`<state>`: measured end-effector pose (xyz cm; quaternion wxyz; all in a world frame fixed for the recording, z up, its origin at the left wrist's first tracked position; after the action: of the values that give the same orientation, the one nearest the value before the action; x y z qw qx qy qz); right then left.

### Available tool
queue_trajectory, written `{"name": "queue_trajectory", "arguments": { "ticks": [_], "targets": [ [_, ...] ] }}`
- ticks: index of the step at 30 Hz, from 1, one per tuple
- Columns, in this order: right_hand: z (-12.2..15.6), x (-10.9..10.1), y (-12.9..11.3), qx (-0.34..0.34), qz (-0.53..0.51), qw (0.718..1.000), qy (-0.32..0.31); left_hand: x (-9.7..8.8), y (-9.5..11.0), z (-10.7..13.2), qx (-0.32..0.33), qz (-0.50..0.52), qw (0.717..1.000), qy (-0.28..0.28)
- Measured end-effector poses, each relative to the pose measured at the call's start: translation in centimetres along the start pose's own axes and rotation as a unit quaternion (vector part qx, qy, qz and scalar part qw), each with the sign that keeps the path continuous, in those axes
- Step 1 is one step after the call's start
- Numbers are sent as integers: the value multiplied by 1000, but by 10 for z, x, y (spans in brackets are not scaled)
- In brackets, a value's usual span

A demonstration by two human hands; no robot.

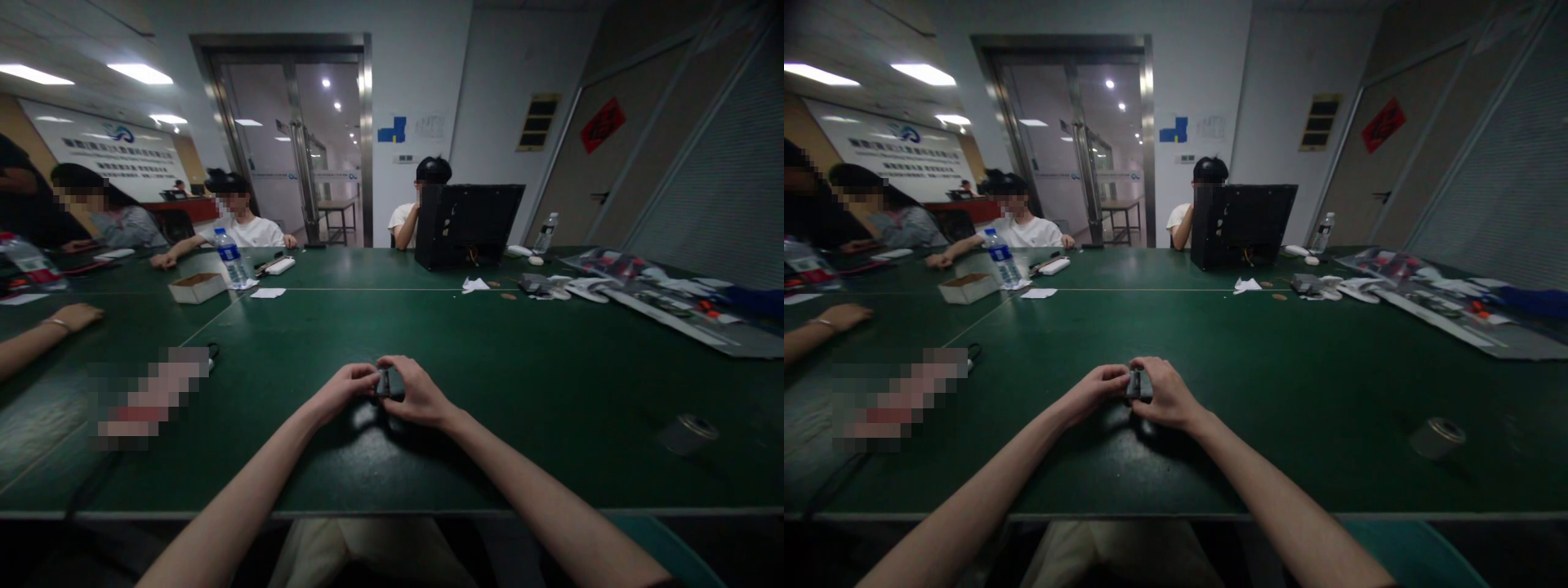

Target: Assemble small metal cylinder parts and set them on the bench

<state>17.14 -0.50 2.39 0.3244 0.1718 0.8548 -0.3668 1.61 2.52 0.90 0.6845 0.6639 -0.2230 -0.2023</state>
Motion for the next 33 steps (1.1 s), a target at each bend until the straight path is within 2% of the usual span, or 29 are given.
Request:
{"name": "queue_trajectory", "arguments": {
  "ticks": [5, 16, 24, 33],
  "targets": [
    [0, 0, 0, -4, -1, 1000, -4, 1, -1, 1, -8, 40, 999, -15],
    [0, 0, 1, -12, 3, 1000, 7, -1, -4, -2, -1, 8, 1000, -18],
    [0, 0, 0, -17, 6, 1000, 13, 8, -2, 1, 13, 74, 997, -32],
    [0, -1, -4, -31, 11, 999, 21, 8, -1, 2, 18, 95, 994, -47]
  ]
}}
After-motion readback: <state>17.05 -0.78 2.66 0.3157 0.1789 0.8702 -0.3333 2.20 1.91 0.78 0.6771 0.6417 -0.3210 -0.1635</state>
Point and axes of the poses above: each hand's wrist, its own z-axis away from the middle knuckle, its own x-axis out of the palm, y = z × x, the point moved 3 cm from there along -z, towards the middle knuckle
